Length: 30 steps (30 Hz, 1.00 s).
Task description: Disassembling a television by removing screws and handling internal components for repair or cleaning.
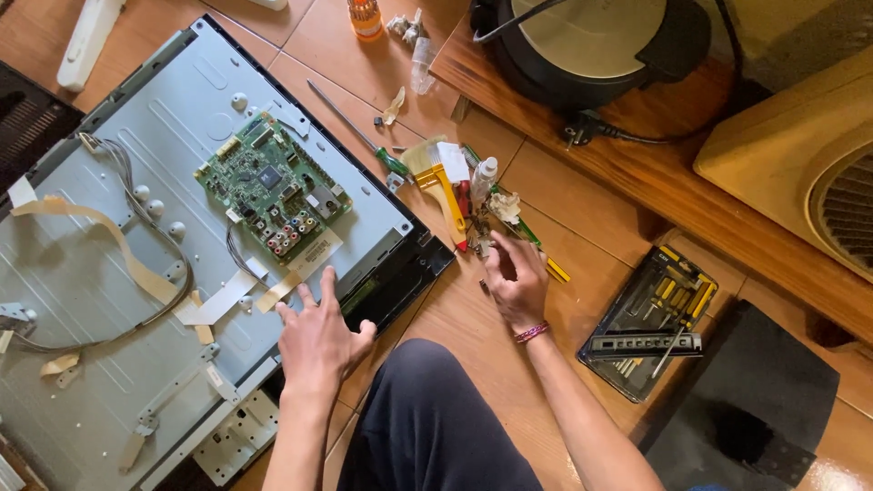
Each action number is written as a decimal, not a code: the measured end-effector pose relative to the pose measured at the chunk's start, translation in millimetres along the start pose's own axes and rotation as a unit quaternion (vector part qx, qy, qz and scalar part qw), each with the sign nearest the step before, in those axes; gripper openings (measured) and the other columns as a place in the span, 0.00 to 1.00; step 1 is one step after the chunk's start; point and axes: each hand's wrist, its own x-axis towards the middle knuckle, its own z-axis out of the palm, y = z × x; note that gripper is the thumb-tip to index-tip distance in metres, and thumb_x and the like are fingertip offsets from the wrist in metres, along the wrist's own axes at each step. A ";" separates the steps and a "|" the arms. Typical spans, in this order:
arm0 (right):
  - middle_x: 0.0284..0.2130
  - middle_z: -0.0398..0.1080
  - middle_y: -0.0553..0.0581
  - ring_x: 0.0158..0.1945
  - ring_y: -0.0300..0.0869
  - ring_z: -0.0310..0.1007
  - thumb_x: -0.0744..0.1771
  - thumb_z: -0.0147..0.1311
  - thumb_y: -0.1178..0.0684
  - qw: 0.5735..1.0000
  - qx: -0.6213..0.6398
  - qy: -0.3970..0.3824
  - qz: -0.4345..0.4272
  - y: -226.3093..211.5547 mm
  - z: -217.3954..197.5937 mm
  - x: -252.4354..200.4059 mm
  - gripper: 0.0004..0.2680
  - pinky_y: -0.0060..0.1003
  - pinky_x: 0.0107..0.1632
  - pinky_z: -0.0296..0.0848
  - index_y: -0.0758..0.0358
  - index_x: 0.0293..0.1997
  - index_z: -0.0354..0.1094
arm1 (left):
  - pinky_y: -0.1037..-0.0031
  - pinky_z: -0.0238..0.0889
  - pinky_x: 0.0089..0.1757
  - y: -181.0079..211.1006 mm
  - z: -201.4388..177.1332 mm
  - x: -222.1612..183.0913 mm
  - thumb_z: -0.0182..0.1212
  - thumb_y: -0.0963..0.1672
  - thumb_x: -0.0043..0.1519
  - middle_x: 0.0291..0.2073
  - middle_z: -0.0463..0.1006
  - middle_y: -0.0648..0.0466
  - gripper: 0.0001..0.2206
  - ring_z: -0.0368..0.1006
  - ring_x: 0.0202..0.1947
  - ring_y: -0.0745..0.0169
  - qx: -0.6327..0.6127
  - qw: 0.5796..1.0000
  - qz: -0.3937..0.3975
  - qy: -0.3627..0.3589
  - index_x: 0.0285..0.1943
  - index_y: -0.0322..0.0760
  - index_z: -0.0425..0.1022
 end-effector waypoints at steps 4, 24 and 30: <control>0.37 0.77 0.47 0.39 0.39 0.76 0.66 0.60 0.59 1.000 0.004 -0.001 -0.010 1.2 0.0 0.0 0.10 0.31 0.45 0.67 0.50 0.51 0.78 | 0.39 0.69 0.53 0.3 1.5 0.5 0.58 0.55 0.49 0.69 0.65 0.32 0.44 0.61 0.66 0.18 -0.003 1.000 -0.001 0.002 0.79 0.49 0.50; 0.36 0.75 0.48 0.40 0.42 0.76 0.68 0.59 0.59 0.998 0.059 -0.013 0.012 -23.4 -13.5 14.2 0.05 0.32 0.47 0.66 0.51 0.44 0.79 | 0.41 0.70 0.52 -0.2 4.2 0.1 0.58 0.56 0.49 0.66 0.68 0.30 0.44 0.63 0.64 0.16 0.013 1.000 0.009 0.025 0.79 0.48 0.52; 0.34 0.75 0.45 0.39 0.40 0.76 0.69 0.60 0.54 0.998 0.054 -0.019 0.026 -13.3 -7.5 6.9 0.03 0.31 0.46 0.66 0.49 0.44 0.77 | 0.42 0.70 0.51 -1.6 7.2 1.3 0.59 0.56 0.49 0.66 0.68 0.30 0.44 0.64 0.64 0.17 0.014 0.999 0.009 0.031 0.78 0.48 0.53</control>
